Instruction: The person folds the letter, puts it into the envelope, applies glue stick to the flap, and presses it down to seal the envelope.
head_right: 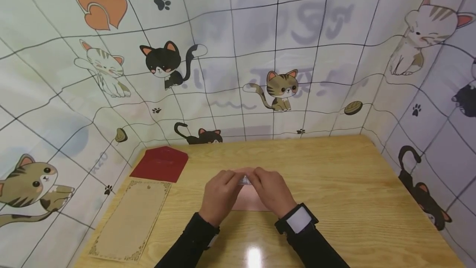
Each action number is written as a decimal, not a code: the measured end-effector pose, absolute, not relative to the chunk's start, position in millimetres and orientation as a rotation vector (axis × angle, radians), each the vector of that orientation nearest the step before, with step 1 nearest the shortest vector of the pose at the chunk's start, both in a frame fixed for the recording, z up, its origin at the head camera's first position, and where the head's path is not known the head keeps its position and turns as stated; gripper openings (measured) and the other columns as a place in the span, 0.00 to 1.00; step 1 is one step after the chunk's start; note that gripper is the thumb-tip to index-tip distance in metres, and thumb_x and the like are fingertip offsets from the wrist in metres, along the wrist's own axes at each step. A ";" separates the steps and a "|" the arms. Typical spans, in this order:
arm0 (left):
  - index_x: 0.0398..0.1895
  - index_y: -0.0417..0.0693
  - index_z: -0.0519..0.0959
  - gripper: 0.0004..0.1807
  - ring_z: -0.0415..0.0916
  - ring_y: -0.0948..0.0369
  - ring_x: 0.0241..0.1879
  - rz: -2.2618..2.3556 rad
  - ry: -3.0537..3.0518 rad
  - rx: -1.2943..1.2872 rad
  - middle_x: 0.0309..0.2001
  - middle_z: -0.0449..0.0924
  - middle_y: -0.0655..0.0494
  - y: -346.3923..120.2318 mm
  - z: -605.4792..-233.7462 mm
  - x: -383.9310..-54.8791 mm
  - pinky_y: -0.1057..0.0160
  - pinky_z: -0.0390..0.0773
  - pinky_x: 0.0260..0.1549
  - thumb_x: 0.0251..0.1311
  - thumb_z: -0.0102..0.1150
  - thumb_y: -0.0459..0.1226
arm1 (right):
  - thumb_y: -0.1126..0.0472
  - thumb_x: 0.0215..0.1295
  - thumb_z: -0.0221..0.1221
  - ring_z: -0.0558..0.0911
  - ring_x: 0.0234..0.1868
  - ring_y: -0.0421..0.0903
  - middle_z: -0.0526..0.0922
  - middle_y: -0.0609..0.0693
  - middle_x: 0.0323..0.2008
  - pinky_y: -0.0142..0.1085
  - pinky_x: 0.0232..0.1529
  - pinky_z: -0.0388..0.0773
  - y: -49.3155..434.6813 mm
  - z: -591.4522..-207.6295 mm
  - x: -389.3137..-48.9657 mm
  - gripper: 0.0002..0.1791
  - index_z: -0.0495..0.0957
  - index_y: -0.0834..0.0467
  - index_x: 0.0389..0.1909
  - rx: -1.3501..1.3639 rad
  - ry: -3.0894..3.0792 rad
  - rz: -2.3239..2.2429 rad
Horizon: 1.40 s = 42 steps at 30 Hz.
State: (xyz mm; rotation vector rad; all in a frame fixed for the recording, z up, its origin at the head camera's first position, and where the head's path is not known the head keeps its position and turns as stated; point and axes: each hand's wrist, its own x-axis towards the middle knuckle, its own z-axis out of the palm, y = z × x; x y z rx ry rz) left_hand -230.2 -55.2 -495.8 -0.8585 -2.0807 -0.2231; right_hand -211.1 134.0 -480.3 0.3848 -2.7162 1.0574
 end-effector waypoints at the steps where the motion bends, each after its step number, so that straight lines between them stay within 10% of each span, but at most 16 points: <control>1: 0.41 0.51 0.84 0.13 0.81 0.65 0.30 -0.230 -2.075 -0.856 0.34 0.82 0.62 -55.3 -496.2 -230.3 0.71 0.83 0.30 0.53 0.78 0.35 | 0.39 0.80 0.44 0.69 0.19 0.34 0.77 0.40 0.22 0.29 0.22 0.68 133.3 -481.0 -211.2 0.24 0.81 0.51 0.38 0.372 -2.707 1.066; 14: 0.47 0.54 0.88 0.19 0.80 0.66 0.31 -0.501 -2.353 -0.874 0.32 0.84 0.61 -63.9 -491.6 -229.3 0.70 0.81 0.30 0.52 0.79 0.45 | 0.48 0.74 0.59 0.79 0.33 0.33 0.83 0.39 0.36 0.29 0.33 0.79 139.5 -481.8 -210.8 0.07 0.79 0.47 0.44 0.680 -2.565 0.826; 27: 0.42 0.61 0.90 0.10 0.78 0.70 0.34 -1.232 -2.782 -0.914 0.37 0.87 0.69 -72.6 -482.5 -237.5 0.71 0.78 0.35 0.56 0.76 0.42 | 0.66 0.59 0.71 0.83 0.49 0.37 0.83 0.42 0.47 0.27 0.48 0.83 150.3 -476.1 -213.5 0.13 0.83 0.47 0.41 1.125 -2.319 0.813; 32: 0.41 0.59 0.89 0.13 0.78 0.69 0.33 -0.680 -2.603 -0.960 0.35 0.82 0.67 -72.1 -492.2 -236.4 0.72 0.80 0.34 0.52 0.79 0.43 | 0.53 0.70 0.65 0.79 0.34 0.29 0.83 0.37 0.35 0.28 0.35 0.80 149.3 -478.8 -213.3 0.05 0.82 0.47 0.43 0.848 -2.537 0.949; 36: 0.41 0.56 0.88 0.14 0.81 0.66 0.33 -0.341 -2.305 -0.892 0.33 0.81 0.63 -68.0 -495.6 -234.6 0.70 0.83 0.33 0.50 0.80 0.40 | 0.38 0.76 0.52 0.73 0.20 0.31 0.80 0.37 0.23 0.29 0.24 0.73 145.6 -482.6 -211.1 0.18 0.82 0.46 0.44 0.507 -2.740 1.064; 42: 0.41 0.52 0.87 0.14 0.82 0.65 0.32 -0.303 -2.139 -0.866 0.33 0.83 0.61 -62.7 -492.8 -233.5 0.70 0.84 0.33 0.51 0.80 0.36 | 0.34 0.74 0.52 0.78 0.19 0.36 0.81 0.41 0.21 0.32 0.22 0.76 137.8 -483.9 -207.0 0.21 0.82 0.44 0.38 0.338 -2.719 1.256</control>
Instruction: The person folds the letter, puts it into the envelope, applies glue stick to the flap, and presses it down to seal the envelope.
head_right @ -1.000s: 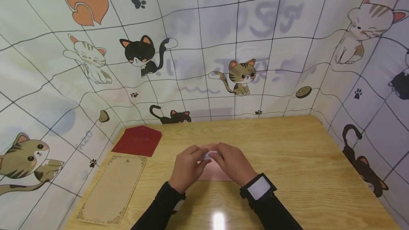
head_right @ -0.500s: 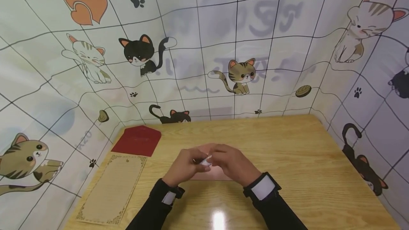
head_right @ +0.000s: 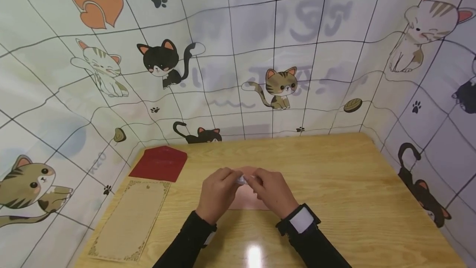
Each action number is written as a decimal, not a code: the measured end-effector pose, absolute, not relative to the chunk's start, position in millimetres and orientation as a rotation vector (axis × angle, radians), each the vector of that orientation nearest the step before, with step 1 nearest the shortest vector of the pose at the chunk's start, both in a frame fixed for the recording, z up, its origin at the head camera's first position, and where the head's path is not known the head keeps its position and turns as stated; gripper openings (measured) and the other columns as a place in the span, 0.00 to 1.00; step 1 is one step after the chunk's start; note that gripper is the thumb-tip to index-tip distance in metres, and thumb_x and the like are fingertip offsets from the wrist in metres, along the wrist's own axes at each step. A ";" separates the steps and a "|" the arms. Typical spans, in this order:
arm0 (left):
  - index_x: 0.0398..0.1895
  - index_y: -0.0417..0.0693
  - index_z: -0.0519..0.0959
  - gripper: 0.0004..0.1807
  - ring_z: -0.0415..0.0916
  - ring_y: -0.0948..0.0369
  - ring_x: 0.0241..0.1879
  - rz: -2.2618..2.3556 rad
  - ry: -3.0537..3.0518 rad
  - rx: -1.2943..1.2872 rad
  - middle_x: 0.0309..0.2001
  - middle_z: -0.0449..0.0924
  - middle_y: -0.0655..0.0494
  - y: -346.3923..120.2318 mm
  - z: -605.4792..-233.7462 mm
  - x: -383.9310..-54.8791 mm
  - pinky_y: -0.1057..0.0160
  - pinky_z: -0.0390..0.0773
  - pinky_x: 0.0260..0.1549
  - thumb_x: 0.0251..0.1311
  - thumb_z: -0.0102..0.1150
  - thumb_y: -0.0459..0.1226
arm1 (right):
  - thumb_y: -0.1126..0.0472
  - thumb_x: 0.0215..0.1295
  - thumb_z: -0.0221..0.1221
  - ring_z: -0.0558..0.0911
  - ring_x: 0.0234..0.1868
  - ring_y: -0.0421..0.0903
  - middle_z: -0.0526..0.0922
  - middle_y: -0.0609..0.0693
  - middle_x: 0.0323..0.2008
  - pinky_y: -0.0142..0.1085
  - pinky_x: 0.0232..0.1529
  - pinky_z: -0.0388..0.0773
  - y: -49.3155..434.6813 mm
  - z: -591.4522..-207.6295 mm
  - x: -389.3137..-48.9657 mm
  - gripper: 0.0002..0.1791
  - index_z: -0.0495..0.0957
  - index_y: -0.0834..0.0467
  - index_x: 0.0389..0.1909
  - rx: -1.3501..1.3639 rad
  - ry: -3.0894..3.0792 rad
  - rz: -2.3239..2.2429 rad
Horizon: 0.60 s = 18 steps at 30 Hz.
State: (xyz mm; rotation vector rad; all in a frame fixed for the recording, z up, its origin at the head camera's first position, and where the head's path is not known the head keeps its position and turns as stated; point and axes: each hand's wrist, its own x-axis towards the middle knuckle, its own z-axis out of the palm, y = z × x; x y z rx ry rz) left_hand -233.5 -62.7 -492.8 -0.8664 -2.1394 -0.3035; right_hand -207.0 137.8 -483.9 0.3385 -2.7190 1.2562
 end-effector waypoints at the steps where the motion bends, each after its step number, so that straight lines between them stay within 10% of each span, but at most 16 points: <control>1: 0.41 0.52 0.87 0.15 0.83 0.65 0.32 -0.316 -2.154 -0.866 0.33 0.83 0.61 -62.3 -492.4 -232.6 0.70 0.84 0.34 0.50 0.80 0.36 | 0.34 0.74 0.52 0.79 0.20 0.34 0.82 0.40 0.22 0.31 0.23 0.76 137.3 -483.8 -205.8 0.20 0.82 0.45 0.39 0.339 -2.703 1.259; 18: 0.38 0.55 0.89 0.07 0.75 0.71 0.31 -0.691 -2.765 -1.035 0.33 0.84 0.67 -72.0 -482.7 -237.5 0.73 0.78 0.35 0.58 0.75 0.43 | 0.69 0.57 0.72 0.87 0.49 0.41 0.87 0.44 0.46 0.30 0.48 0.85 153.1 -487.6 -209.8 0.16 0.84 0.52 0.45 1.023 -2.252 0.715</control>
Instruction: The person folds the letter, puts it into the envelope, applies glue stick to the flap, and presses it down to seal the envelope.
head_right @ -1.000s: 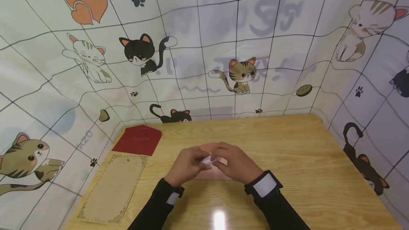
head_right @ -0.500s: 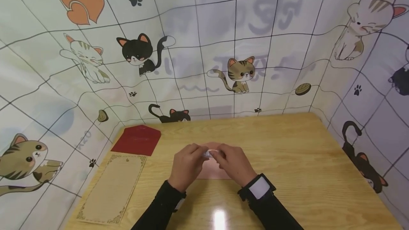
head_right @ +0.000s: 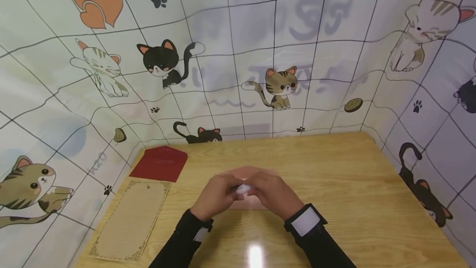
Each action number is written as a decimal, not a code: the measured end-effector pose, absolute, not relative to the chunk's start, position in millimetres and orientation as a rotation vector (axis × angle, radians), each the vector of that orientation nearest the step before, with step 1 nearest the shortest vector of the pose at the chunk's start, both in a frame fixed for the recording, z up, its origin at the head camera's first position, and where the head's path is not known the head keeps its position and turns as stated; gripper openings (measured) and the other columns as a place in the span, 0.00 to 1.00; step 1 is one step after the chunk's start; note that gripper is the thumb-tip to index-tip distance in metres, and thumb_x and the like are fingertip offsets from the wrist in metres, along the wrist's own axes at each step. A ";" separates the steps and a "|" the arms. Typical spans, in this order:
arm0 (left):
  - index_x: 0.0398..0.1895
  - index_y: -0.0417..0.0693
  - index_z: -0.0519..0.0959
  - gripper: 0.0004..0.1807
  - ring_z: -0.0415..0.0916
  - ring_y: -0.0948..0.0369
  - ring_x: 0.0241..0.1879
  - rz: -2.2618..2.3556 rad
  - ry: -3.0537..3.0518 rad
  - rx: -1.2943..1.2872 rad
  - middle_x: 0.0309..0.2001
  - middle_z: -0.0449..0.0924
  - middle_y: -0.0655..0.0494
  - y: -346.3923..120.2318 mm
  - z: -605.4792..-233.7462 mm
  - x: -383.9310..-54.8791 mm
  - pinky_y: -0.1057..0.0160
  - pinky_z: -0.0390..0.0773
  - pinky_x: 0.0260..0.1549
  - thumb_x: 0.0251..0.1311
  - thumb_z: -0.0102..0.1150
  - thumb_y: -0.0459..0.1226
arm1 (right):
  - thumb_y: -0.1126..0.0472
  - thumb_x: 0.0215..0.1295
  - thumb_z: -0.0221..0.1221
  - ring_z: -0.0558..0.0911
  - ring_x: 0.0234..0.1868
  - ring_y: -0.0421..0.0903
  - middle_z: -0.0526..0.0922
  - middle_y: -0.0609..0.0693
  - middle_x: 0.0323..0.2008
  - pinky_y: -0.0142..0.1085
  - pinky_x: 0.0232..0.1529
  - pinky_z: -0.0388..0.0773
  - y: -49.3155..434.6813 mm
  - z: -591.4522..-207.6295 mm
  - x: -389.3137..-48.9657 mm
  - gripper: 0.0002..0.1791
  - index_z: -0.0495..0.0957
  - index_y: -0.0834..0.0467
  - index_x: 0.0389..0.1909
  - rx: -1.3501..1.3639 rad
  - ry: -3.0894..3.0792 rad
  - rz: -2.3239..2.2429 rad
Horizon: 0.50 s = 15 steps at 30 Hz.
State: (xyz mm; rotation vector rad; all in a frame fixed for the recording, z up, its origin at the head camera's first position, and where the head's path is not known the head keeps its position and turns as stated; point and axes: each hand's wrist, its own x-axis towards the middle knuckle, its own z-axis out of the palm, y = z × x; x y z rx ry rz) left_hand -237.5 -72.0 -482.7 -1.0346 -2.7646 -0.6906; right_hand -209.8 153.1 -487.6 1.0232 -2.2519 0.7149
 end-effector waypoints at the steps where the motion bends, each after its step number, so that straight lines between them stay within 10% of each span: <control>1: 0.37 0.55 0.89 0.05 0.74 0.71 0.30 -0.755 -2.824 -1.046 0.32 0.84 0.68 -76.1 -482.4 -239.4 0.73 0.77 0.34 0.59 0.74 0.41 | 0.74 0.55 0.71 0.87 0.49 0.41 0.87 0.44 0.46 0.28 0.48 0.84 155.1 -486.1 -209.5 0.16 0.84 0.51 0.40 1.031 -2.220 0.718; 7: 0.37 0.56 0.87 0.05 0.74 0.68 0.31 -0.932 -2.985 -0.963 0.32 0.83 0.67 -100.2 -483.7 -252.0 0.69 0.76 0.36 0.59 0.72 0.36 | 0.81 0.45 0.72 0.88 0.44 0.44 0.87 0.47 0.46 0.25 0.42 0.83 165.1 -467.4 -209.4 0.22 0.80 0.50 0.28 1.040 -2.131 0.790; 15: 0.49 0.59 0.86 0.12 0.80 0.66 0.41 -1.264 -2.981 -0.889 0.43 0.87 0.65 -103.7 -493.9 -258.3 0.63 0.81 0.47 0.62 0.71 0.42 | 0.60 0.62 0.70 0.84 0.56 0.41 0.84 0.39 0.54 0.42 0.52 0.85 183.4 -477.6 -214.0 0.25 0.79 0.42 0.59 0.783 -2.530 0.861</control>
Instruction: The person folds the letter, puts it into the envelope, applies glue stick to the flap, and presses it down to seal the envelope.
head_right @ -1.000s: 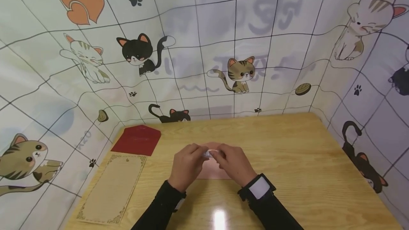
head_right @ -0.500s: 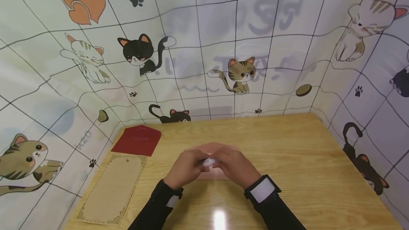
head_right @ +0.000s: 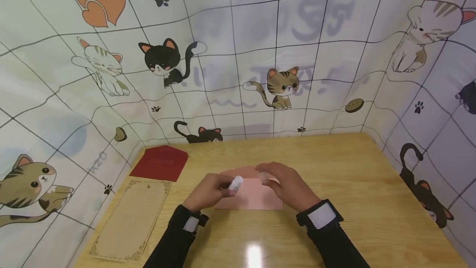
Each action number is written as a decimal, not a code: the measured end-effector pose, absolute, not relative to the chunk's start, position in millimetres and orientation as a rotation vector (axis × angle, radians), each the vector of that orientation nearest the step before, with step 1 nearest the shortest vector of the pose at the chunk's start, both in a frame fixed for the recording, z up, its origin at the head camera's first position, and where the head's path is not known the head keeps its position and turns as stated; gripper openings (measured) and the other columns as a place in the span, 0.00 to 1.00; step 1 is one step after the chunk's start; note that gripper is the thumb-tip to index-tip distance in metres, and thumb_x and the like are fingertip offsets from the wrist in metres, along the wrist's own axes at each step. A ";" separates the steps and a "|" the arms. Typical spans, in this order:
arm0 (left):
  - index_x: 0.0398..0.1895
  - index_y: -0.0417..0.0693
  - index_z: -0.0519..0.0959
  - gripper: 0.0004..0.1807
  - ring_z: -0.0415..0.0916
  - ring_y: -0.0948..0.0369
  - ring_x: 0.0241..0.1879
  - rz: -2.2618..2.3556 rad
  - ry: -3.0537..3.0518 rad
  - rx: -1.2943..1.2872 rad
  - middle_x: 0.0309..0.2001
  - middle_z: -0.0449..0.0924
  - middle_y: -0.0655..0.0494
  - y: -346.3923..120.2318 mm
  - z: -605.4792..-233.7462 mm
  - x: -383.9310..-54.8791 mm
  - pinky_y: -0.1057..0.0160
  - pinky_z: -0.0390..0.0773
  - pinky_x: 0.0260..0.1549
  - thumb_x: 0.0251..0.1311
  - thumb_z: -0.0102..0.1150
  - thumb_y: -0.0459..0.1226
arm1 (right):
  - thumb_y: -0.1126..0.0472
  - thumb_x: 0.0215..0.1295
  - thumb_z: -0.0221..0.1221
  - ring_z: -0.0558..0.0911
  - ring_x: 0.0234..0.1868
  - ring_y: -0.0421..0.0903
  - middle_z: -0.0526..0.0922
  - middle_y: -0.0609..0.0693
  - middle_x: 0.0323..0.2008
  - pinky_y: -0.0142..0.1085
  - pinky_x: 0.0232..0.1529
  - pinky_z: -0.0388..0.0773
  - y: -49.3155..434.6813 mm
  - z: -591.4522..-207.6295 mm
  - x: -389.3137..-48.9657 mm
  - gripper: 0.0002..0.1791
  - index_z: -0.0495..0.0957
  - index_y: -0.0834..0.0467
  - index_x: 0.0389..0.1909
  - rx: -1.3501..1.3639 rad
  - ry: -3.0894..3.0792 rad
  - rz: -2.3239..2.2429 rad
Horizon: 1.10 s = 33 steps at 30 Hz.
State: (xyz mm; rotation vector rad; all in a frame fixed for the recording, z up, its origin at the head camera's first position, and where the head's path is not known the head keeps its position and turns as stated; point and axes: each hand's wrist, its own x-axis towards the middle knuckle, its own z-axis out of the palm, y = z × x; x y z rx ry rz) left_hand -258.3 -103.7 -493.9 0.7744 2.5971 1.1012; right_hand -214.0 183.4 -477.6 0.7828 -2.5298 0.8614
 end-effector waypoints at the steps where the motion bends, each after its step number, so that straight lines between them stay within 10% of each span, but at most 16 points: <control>1: 0.50 0.60 0.86 0.12 0.81 0.66 0.43 1.142 2.573 0.755 0.44 0.87 0.65 -103.7 -495.4 -258.5 0.62 0.82 0.49 0.63 0.70 0.44 | 0.59 0.64 0.69 0.83 0.58 0.43 0.84 0.39 0.55 0.45 0.54 0.84 188.7 -480.7 -214.2 0.25 0.79 0.40 0.61 0.738 -2.572 0.853; 13: 0.55 0.56 0.86 0.17 0.83 0.62 0.50 1.471 2.350 0.629 0.49 0.89 0.65 -106.4 -494.9 -258.3 0.54 0.82 0.56 0.63 0.69 0.43 | 0.62 0.63 0.67 0.85 0.47 0.57 0.87 0.57 0.45 0.48 0.41 0.83 251.2 -504.2 -221.2 0.19 0.78 0.59 0.54 0.157 -2.968 0.864; 23: 0.54 0.53 0.86 0.21 0.83 0.60 0.46 1.472 2.331 0.581 0.47 0.88 0.62 -106.2 -498.9 -259.5 0.59 0.82 0.48 0.60 0.72 0.49 | 0.69 0.58 0.64 0.84 0.51 0.63 0.86 0.65 0.49 0.58 0.51 0.80 269.6 -519.5 -221.6 0.18 0.82 0.67 0.50 0.067 -3.114 0.788; 33: 0.48 0.54 0.84 0.19 0.86 0.59 0.42 1.671 2.243 0.510 0.43 0.88 0.54 -99.4 -501.1 -258.2 0.56 0.87 0.44 0.58 0.74 0.50 | 0.44 0.62 0.70 0.81 0.58 0.63 0.82 0.61 0.59 0.59 0.55 0.80 225.4 -510.3 -212.9 0.33 0.77 0.57 0.62 0.245 -2.795 0.723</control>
